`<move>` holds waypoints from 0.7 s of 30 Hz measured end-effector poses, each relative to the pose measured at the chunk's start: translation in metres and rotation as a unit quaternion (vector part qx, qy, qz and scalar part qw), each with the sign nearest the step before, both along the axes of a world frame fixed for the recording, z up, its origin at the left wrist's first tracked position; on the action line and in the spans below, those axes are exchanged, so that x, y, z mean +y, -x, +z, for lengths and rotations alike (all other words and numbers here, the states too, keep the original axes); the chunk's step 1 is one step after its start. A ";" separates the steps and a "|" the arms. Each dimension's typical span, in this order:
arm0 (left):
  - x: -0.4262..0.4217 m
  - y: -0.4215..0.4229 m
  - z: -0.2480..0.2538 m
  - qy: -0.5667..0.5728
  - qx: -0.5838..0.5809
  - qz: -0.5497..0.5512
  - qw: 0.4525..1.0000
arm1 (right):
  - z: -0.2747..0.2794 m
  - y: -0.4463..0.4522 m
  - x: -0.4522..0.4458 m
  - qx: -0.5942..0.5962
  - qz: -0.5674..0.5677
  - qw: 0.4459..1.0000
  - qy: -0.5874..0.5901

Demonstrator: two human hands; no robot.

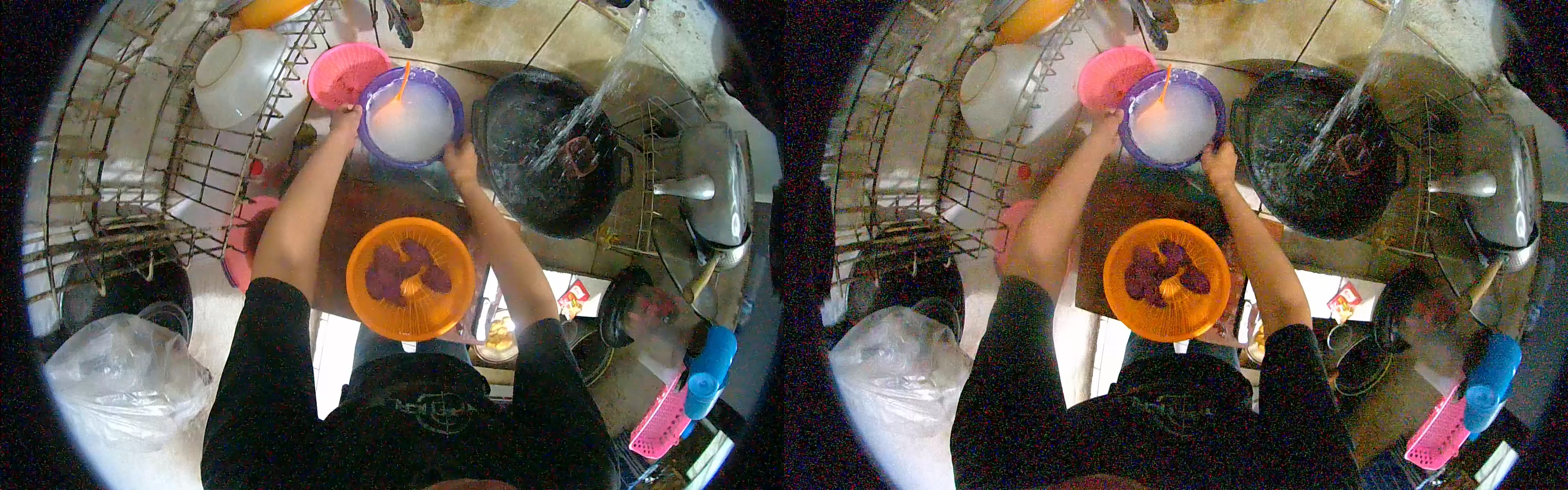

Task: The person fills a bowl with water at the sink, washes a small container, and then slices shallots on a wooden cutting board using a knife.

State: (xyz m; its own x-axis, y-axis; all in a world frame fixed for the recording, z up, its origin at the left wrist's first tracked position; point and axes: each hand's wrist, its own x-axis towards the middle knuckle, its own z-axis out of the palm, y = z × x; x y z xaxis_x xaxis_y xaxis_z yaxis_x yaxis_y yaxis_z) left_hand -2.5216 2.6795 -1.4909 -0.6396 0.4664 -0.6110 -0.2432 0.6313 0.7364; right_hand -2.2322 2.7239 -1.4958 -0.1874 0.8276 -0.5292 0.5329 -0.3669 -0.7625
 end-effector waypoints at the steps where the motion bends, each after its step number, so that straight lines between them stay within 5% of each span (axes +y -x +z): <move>1: 0.011 -0.003 0.005 -0.004 0.018 0.004 1.000 | -0.002 0.009 0.001 -0.002 -0.022 1.000 -0.013; 6: 0.068 0.009 -0.030 -0.032 0.002 0.079 0.996 | -0.031 0.045 0.024 0.022 -0.102 0.994 -0.034; 13: 0.109 0.033 -0.128 -0.131 -0.075 -0.002 0.989 | -0.128 0.084 0.038 -0.022 -0.200 0.962 -0.186; 17: 0.141 0.012 -0.114 -0.064 -0.086 -0.019 0.994 | -0.154 0.079 0.061 -0.059 -0.170 0.981 -0.070; 21: 0.166 0.019 -0.194 -0.090 -0.093 -0.011 0.992 | -0.155 0.078 0.077 -0.061 -0.218 0.974 0.027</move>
